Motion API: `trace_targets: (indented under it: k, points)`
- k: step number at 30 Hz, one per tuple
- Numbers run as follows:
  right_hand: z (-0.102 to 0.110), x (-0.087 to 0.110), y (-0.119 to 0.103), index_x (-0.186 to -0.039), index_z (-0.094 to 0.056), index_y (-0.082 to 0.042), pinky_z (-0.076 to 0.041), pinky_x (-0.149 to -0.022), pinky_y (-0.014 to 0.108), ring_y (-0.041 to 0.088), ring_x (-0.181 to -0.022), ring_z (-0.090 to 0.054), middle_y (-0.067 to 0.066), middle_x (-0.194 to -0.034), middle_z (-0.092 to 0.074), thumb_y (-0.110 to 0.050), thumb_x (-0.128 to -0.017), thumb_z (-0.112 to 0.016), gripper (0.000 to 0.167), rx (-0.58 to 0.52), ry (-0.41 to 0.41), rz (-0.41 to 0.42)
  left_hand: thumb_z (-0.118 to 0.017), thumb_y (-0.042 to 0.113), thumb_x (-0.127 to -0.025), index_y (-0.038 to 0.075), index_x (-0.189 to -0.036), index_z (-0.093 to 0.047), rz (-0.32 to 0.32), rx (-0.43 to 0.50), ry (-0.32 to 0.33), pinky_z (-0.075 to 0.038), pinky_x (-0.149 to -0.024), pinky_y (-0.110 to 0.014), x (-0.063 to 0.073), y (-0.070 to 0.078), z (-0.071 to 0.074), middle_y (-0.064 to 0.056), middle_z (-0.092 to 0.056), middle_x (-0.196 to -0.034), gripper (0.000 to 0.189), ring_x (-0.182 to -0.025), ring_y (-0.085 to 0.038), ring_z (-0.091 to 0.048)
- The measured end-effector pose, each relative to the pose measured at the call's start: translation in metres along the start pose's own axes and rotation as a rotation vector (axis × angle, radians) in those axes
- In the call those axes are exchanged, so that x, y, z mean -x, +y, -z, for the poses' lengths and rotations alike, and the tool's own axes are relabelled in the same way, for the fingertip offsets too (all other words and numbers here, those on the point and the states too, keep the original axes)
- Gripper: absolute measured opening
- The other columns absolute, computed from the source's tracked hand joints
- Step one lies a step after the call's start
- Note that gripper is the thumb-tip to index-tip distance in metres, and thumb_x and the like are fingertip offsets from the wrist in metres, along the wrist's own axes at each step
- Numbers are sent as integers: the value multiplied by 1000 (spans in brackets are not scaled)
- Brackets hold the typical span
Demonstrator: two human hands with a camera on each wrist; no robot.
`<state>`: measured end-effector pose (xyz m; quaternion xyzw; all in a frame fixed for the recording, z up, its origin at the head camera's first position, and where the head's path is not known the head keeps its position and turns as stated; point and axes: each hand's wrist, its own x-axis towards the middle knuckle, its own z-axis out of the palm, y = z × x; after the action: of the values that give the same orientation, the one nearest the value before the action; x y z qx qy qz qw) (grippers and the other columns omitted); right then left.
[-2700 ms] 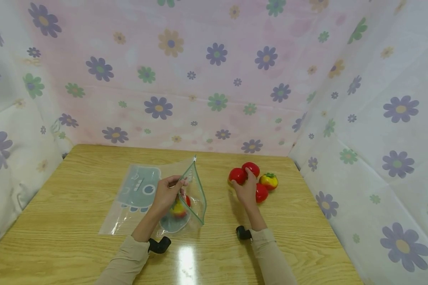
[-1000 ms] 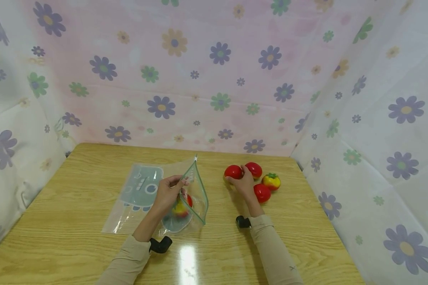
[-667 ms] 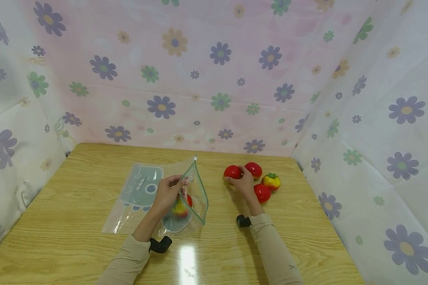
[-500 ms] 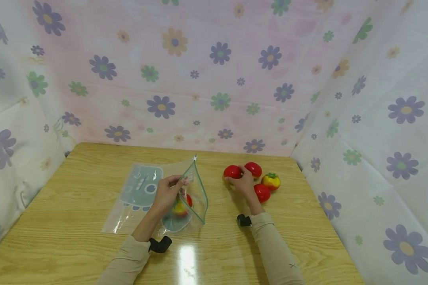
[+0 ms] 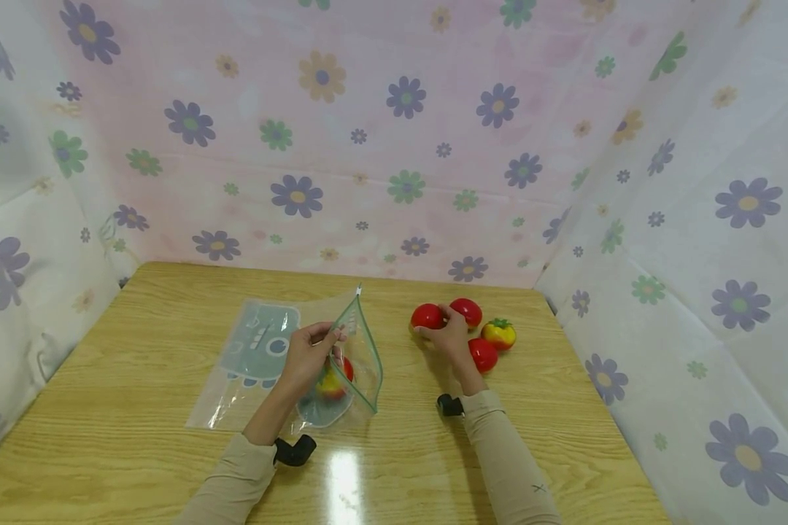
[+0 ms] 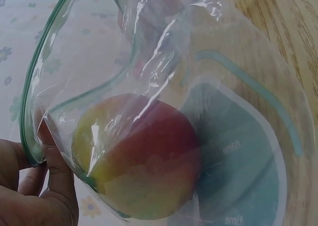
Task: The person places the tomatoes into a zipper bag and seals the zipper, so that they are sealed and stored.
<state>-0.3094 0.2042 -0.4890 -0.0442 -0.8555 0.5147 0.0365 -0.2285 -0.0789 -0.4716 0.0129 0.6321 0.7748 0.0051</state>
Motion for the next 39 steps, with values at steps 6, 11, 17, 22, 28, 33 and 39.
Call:
trace_targets:
  k: [6,11,17,22,28,33,39]
  points:
    - [0,0,-1,-151,-42,0,-39,-116,55,39,-137,-46,21,-150,-47,-14,-85,-85,80,-8,3,-1,-55,5,-105,-11,-119,-63,-3,-6,1,-56,-56,-22,0,0,0,-12,-70,-94,24,-58,-11,-62]
    - [0,0,-1,-151,-42,0,-39,-117,54,39,-136,-46,20,-149,-47,-14,-84,-85,80,-21,5,-9,-54,5,-105,-12,-119,-62,-2,-15,-5,-57,-57,-22,0,0,0,-16,-69,-96,23,-58,-11,-61]
    - [1,-1,1,-152,-43,-2,-39,-116,53,38,-136,-47,20,-150,-47,-16,-85,-85,80,-24,-3,-15,-53,5,-106,-12,-118,-62,-2,-26,-6,-57,-57,-21,-1,-1,0,-22,-67,-101,23,-58,-11,-61]
    - [3,-2,2,-152,-44,-3,-40,-116,51,35,-133,-48,17,-150,-48,-18,-85,-85,80,-32,-8,-32,-54,6,-106,-13,-117,-62,6,-15,-7,-57,-56,-22,0,0,-1,-23,-66,-102,23,-58,-12,-60]
    - [4,-2,6,-151,-47,-6,-43,-114,50,34,-129,-51,16,-148,-51,-21,-84,-86,79,-51,-25,-31,-54,6,-106,-13,-117,-62,10,-16,0,-57,-56,-22,0,0,-2,-21,-67,-101,24,-58,-12,-60]
    - [4,-3,10,-150,-48,-6,-46,-111,47,33,-125,-54,15,-147,-54,-23,-83,-87,79,-50,-28,-1,-54,5,-105,-12,-117,-63,10,-9,10,-57,-55,-22,-1,0,-3,-23,-67,-100,22,-57,-12,-60]
    - [2,0,10,-148,-51,-5,-52,-105,45,32,-120,-60,16,-142,-57,-21,-83,-87,76,-75,-46,42,-55,5,-104,-13,-117,-62,5,-12,30,-56,-54,-21,-2,-1,-4,-21,-69,-98,23,-55,-10,-61]
